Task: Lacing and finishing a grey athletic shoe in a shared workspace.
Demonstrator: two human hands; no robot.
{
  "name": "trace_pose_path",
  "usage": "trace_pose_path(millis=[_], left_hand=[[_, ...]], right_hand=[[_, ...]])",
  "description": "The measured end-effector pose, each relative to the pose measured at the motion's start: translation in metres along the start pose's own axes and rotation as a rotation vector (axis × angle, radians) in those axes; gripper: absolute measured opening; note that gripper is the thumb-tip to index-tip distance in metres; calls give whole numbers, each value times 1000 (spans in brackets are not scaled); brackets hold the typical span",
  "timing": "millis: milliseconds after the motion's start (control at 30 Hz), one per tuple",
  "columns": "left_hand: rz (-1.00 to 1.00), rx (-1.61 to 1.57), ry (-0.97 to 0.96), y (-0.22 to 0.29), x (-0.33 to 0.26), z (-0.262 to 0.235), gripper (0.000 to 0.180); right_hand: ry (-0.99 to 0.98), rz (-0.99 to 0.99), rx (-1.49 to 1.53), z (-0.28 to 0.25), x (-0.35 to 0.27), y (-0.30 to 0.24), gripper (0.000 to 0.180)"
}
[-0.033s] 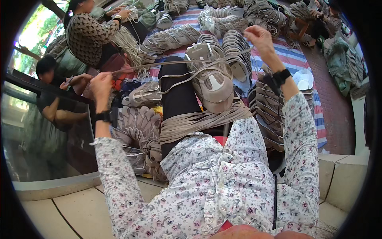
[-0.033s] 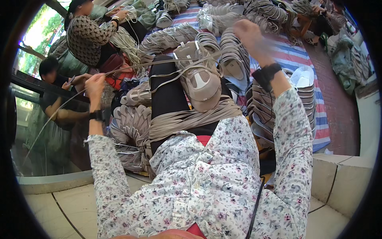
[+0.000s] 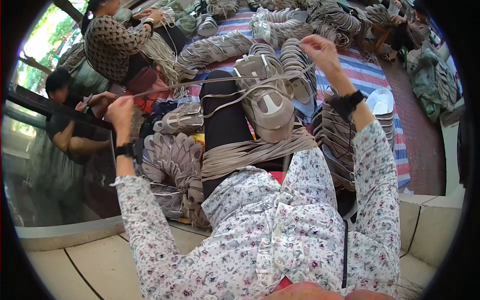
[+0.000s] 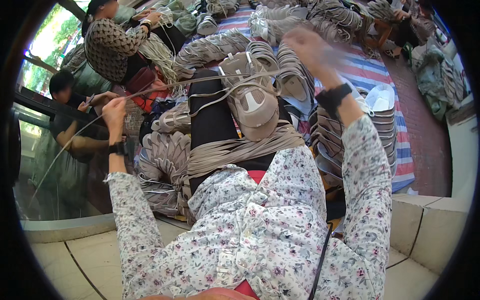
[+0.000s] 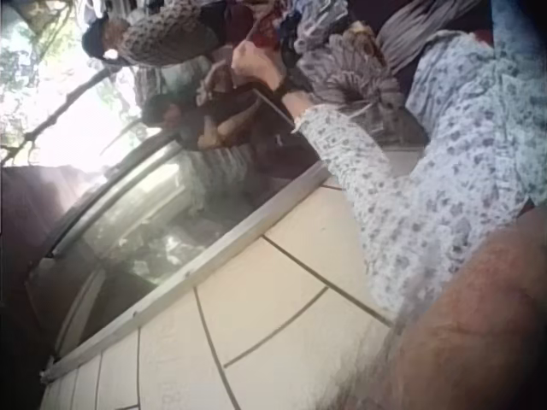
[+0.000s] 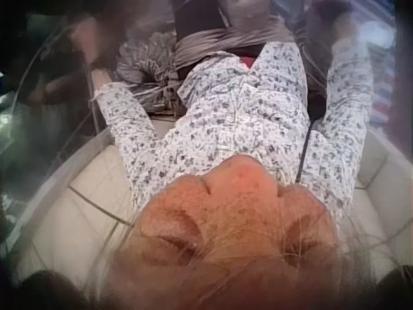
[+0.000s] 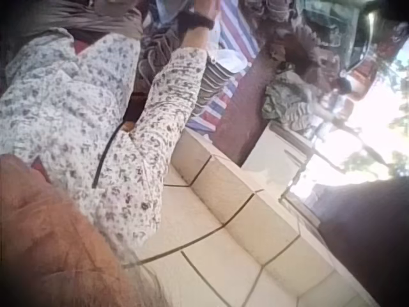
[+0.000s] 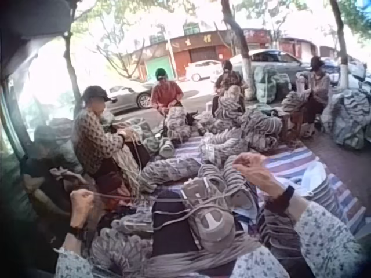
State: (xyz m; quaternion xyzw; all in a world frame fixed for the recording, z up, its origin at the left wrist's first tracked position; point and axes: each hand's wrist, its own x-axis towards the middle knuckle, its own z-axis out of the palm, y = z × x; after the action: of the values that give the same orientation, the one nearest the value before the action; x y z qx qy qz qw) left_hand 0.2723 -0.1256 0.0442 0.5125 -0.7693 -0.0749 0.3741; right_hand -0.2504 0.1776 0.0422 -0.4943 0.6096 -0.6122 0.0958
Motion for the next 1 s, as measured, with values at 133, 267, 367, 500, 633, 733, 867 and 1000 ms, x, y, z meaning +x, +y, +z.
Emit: trace_pose_path(millis=[133, 267, 367, 500, 633, 733, 867, 1000], left_hand=[[22, 90, 93, -50, -21, -39, 13], [-257, -100, 10, -36, -44, -49, 14], [-201, -121, 17, -49, -51, -49, 14], [-231, -178, 45, -62, -51, -54, 14], [-252, -51, 96, -92, -51, -84, 14], [-280, 3, 147, -127, -48, -113, 16], [-298, 200, 237, -161, -44, -163, 19], [-294, 281, 221, -162, -43, -189, 19]], right_hand=[[-291, -225, -265, 57, -42, -35, 8], [-340, -394, -561, 78, -58, -34, 10], [-334, -432, -563, 82, -55, -27, 10], [-410, -180, -450, 73, -49, -16, 12], [-519, 66, -289, 63, -42, 1, 19], [-517, 319, -66, 60, -44, -8, 19], [-487, 466, 21, 60, -47, -16, 13], [-397, 322, -40, 65, -49, -24, 12]])
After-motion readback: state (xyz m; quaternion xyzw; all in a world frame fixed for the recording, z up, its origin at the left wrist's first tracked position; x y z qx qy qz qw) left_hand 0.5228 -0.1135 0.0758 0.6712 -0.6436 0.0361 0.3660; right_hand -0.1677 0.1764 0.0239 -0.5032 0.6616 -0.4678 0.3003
